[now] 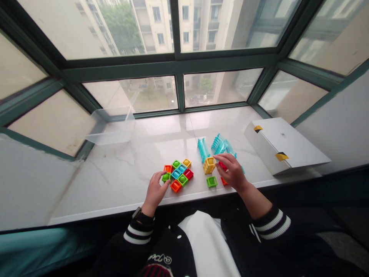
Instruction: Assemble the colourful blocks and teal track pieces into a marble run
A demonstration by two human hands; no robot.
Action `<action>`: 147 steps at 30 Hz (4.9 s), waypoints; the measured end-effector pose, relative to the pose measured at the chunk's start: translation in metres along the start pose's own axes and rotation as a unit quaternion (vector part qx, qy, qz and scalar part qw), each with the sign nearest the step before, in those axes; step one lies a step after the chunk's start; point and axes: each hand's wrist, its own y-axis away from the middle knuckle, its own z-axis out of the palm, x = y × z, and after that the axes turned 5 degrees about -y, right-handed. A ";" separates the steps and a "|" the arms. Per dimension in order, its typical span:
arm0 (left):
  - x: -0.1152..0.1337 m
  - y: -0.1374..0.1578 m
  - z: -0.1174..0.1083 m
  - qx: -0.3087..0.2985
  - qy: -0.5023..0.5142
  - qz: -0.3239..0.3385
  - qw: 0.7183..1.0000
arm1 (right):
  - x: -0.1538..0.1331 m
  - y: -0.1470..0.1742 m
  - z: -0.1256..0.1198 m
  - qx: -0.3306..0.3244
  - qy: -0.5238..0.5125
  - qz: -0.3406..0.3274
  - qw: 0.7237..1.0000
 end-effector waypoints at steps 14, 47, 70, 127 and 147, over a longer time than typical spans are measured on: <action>0.012 0.009 0.029 -0.060 -0.057 0.060 0.995 | -0.039 0.023 0.067 -0.252 -0.102 0.007 0.962; -0.002 0.012 0.035 -0.117 -0.095 0.074 0.986 | -0.035 0.044 0.132 -0.328 0.105 0.026 0.938; -0.007 0.011 0.035 -0.133 -0.085 0.074 0.985 | -0.022 0.049 0.137 -0.292 0.035 0.034 0.955; 0.091 0.014 0.026 -0.163 0.357 -0.114 0.913 | -0.044 0.028 0.073 -0.161 -0.276 0.072 0.945; 0.095 0.019 0.027 -0.183 0.311 -0.052 0.931 | -0.025 0.041 0.077 -0.165 -0.217 0.108 0.956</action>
